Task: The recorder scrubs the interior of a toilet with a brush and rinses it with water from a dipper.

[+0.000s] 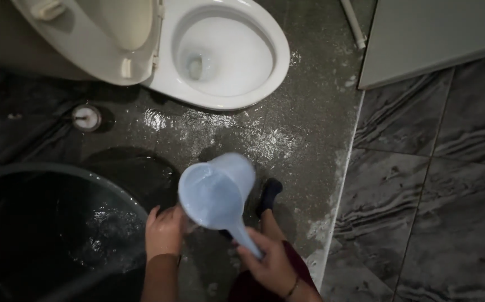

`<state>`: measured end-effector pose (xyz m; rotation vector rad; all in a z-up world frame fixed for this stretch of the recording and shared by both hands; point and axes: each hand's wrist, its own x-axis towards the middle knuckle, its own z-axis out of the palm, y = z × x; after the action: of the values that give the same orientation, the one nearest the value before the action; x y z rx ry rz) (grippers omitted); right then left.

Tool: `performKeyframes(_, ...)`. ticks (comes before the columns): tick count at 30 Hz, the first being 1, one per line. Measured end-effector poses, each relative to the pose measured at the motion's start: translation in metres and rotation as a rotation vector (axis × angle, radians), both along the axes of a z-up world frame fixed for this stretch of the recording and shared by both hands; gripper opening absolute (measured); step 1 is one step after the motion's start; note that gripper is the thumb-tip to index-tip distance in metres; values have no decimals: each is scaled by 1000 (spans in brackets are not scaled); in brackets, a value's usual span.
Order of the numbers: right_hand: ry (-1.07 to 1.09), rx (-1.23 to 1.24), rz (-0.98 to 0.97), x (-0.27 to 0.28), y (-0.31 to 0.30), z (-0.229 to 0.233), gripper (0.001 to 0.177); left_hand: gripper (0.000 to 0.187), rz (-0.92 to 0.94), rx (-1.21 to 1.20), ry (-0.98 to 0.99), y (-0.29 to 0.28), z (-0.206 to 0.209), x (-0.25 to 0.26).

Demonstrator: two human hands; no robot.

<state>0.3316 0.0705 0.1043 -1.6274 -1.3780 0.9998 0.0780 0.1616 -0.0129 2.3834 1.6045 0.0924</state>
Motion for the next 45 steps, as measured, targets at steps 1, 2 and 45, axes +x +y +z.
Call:
performKeyframes(1, 327, -351, -110, -5, -9, -12, 28, 28, -12, 9, -18, -3, -5, -5)
performKeyframes(2, 656, -700, -216, -11, -18, -23, 29, 33, -24, 18, -37, -6, -11, -10)
performKeyframes(45, -96, -489, -478, 68, -38, -161, 34, 12, 3, 102, -51, 5, 10, 4)
